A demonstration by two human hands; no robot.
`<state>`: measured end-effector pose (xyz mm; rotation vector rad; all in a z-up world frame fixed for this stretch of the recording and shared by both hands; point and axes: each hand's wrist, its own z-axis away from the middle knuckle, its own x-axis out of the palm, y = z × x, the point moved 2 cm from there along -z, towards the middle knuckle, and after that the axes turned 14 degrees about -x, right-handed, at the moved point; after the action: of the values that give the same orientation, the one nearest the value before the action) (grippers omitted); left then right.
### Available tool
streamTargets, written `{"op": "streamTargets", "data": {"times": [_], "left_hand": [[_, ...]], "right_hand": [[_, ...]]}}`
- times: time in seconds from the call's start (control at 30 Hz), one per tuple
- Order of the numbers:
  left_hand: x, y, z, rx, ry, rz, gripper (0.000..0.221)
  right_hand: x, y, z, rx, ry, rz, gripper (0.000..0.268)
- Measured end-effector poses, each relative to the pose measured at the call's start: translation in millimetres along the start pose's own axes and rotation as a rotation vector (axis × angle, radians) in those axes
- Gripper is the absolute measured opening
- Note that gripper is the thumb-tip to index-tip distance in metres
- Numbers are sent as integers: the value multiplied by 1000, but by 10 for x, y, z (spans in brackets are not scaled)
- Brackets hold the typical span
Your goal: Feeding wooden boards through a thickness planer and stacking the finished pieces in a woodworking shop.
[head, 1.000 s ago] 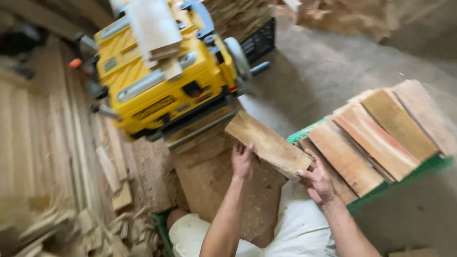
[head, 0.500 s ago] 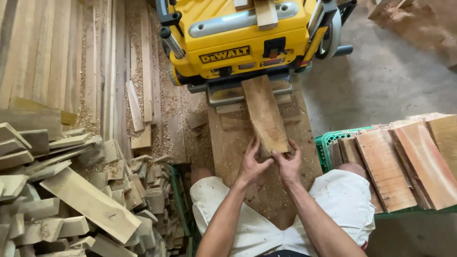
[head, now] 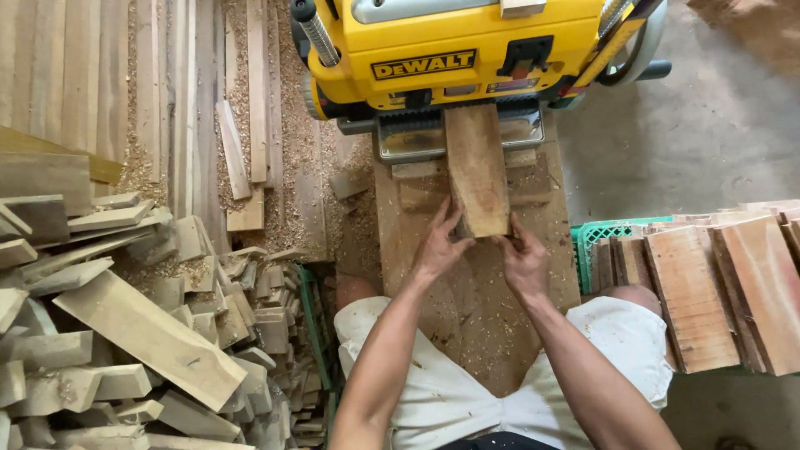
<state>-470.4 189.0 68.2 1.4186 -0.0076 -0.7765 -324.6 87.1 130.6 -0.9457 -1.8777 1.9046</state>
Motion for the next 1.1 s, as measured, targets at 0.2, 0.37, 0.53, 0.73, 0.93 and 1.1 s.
{"op": "streamTargets", "data": {"times": [0.2, 0.37, 0.53, 0.73, 0.93, 1.1], "left_hand": [[-208, 344, -302, -151, -126, -107, 81], [-341, 468, -535, -174, -108, -215, 82], [-271, 392, -624, -54, 63, -325, 73], [-204, 206, -808, 114, 238, -372, 58], [-177, 67, -1105, 138, 313, -568, 56], [-190, 169, -1226, 175, 458, -597, 52]], "right_hand": [[158, 293, -378, -196, -66, 165, 53], [250, 491, -697, -232, -133, 347, 58], [281, 332, -797, -380, -151, 435, 55], [467, 208, -1001, -235, -182, 459, 48], [486, 425, -1285, -480, -147, 670, 47], [537, 498, -1495, -642, -86, 739, 53]]}}
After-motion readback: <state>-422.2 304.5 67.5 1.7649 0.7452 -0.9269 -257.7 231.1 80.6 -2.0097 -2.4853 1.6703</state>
